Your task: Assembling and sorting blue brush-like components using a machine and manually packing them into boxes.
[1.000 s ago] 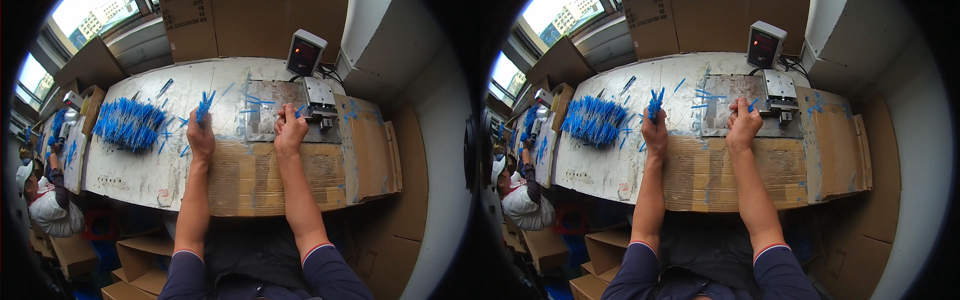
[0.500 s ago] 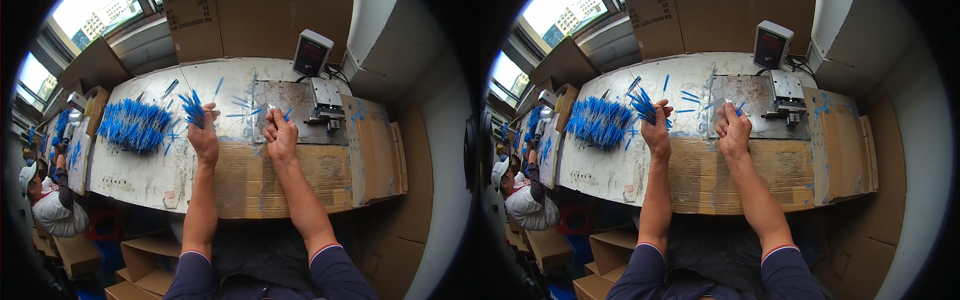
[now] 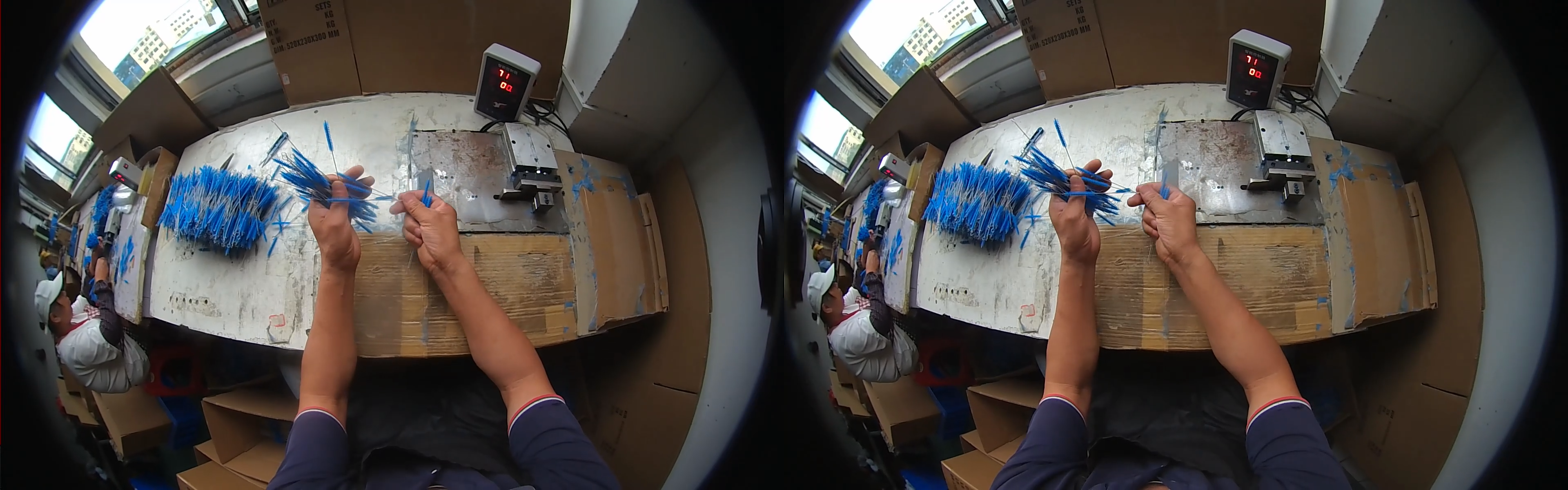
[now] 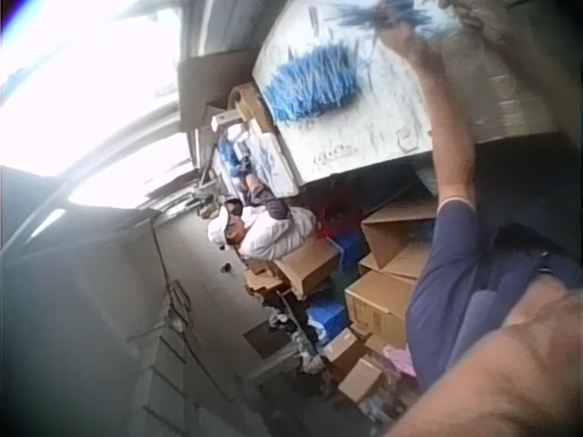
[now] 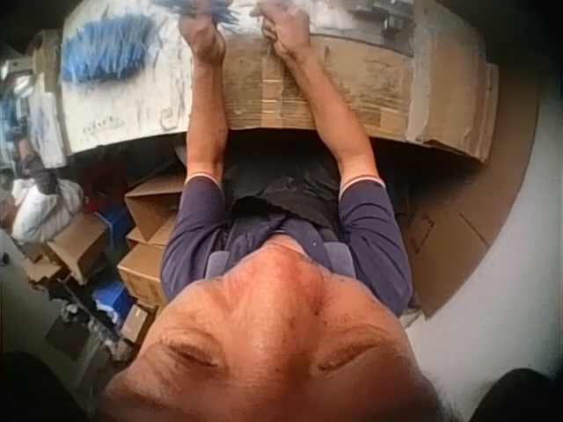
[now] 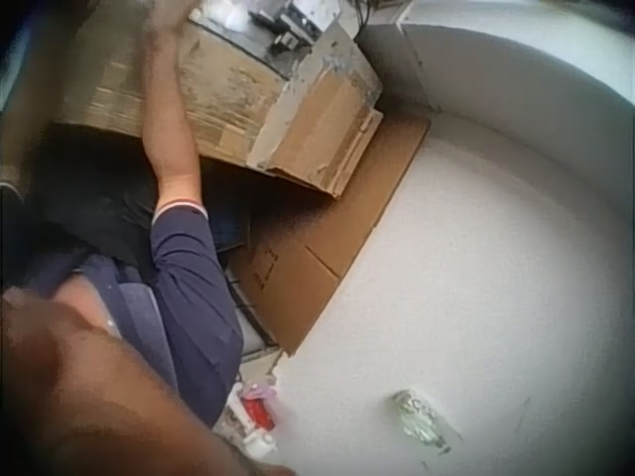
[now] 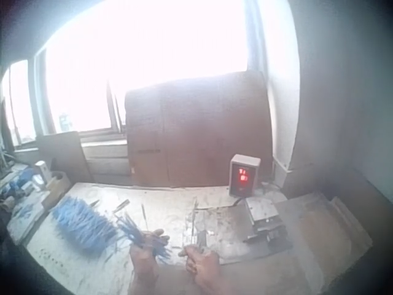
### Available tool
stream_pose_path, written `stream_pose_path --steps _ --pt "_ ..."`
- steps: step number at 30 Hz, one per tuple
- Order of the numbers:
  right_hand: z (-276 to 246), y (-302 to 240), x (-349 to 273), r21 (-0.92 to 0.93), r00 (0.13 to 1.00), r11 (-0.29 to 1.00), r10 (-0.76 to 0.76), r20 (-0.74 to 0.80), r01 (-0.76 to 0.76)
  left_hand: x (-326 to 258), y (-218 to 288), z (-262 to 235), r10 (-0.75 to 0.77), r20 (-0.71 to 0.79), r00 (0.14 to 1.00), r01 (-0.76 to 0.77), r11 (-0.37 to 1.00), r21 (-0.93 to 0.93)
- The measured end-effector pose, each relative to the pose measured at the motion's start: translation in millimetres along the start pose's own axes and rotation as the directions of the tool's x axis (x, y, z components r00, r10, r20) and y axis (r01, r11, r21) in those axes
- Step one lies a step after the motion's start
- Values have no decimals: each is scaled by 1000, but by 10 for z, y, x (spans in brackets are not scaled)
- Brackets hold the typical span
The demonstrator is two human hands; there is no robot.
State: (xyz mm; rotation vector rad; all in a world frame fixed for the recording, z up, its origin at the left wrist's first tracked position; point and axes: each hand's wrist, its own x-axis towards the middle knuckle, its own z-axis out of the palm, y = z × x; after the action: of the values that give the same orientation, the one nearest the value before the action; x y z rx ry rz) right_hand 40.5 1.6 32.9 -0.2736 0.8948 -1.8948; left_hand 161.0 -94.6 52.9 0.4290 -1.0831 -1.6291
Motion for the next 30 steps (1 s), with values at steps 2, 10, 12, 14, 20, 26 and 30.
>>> stream_pose_path --steps 2,10,12,14,20,26,30 --pt "91 20 -52 -83 998 996 35 45 -31 22 -48 -85 22 -52 998 -22 1000 14" --pt "158 145 -17 -522 973 847 25 228 101 42 -70 -98 78 -166 983 -58 991 122" --pt "135 177 -18 -576 971 803 -19 237 156 22 -56 -36 65 -146 987 -43 988 149" --pt "159 174 -36 -623 966 754 -59 253 209 19 -16 -6 86 -117 989 -64 981 181" --pt "159 22 -48 -339 993 941 43 112 -3 114 93 -252 185 -256 949 -95 940 328" --pt "97 34 5 -253 995 968 24 94 0 36 7 -198 161 132 978 -206 656 726" --pt "73 23 41 -235 994 969 -51 93 71 -11 -59 -163 48 319 947 -301 483 822"
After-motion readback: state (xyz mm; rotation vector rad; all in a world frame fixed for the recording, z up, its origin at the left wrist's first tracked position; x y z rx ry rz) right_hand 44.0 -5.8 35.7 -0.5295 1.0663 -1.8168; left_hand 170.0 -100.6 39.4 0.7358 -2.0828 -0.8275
